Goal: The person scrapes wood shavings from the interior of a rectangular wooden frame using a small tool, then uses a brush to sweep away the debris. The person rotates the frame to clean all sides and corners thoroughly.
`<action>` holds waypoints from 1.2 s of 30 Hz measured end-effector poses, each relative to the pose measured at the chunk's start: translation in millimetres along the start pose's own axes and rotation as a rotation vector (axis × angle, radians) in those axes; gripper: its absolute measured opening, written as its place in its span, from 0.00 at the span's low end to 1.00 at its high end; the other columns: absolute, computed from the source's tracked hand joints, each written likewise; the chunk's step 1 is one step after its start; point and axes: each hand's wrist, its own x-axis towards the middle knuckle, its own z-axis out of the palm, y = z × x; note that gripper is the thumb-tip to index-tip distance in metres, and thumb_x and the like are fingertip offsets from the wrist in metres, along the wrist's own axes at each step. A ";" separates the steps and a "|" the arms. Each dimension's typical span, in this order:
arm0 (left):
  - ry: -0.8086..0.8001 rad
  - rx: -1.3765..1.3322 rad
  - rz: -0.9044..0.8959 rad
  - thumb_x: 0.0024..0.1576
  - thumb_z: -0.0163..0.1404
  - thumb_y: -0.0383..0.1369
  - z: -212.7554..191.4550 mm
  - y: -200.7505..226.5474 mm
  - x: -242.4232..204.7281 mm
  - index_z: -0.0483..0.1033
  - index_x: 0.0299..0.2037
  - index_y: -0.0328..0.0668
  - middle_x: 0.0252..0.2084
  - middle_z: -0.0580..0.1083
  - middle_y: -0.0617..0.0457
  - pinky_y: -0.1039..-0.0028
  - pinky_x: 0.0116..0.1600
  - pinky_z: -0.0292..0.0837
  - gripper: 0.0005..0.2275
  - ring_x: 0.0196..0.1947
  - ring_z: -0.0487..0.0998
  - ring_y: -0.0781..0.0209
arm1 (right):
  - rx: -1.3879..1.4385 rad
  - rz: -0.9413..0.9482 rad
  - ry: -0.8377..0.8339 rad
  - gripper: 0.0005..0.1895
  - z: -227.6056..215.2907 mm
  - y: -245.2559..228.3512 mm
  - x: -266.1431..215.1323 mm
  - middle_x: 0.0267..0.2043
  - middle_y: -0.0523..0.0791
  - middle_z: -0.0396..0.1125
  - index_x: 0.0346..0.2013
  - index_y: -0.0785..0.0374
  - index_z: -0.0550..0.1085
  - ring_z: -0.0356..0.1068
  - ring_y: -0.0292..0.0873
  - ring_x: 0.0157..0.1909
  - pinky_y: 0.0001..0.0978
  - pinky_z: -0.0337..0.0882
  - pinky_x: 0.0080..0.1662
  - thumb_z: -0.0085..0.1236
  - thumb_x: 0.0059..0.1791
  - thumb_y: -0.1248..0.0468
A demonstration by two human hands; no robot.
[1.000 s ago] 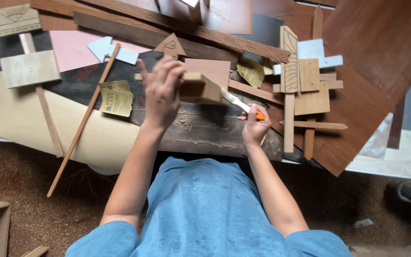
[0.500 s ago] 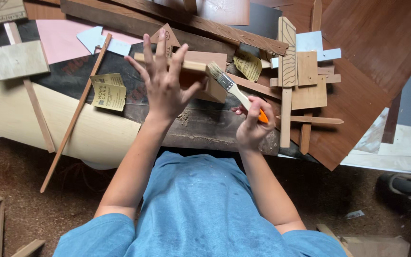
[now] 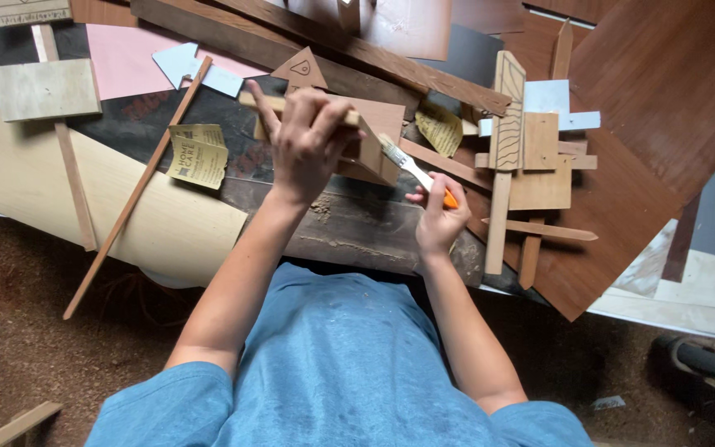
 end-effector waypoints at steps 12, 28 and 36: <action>-0.003 0.038 -0.098 0.60 0.62 0.49 -17.0 102.9 -13.7 0.80 0.48 0.54 0.41 0.72 0.59 0.43 0.74 0.37 0.14 0.49 0.75 0.56 | -0.118 0.208 -0.048 0.14 -88.6 -4.3 44.3 0.31 0.46 0.70 0.46 0.72 0.74 0.71 0.36 0.29 0.32 0.78 0.36 0.52 0.57 0.60; -0.018 0.052 -0.028 0.61 0.61 0.52 21.0 126.2 -14.8 0.77 0.50 0.55 0.46 0.72 0.60 0.41 0.73 0.33 0.16 0.52 0.74 0.60 | -0.051 0.095 -0.090 0.14 -116.3 1.8 36.8 0.37 0.48 0.71 0.44 0.72 0.73 0.70 0.35 0.29 0.29 0.75 0.32 0.49 0.61 0.61; -0.102 -0.072 -0.068 0.61 0.61 0.46 19.2 98.9 6.4 0.76 0.53 0.55 0.49 0.73 0.62 0.43 0.76 0.32 0.15 0.57 0.73 0.59 | -0.160 0.172 0.001 0.12 -114.3 9.7 41.8 0.40 0.48 0.72 0.44 0.72 0.73 0.71 0.34 0.29 0.29 0.76 0.30 0.50 0.59 0.63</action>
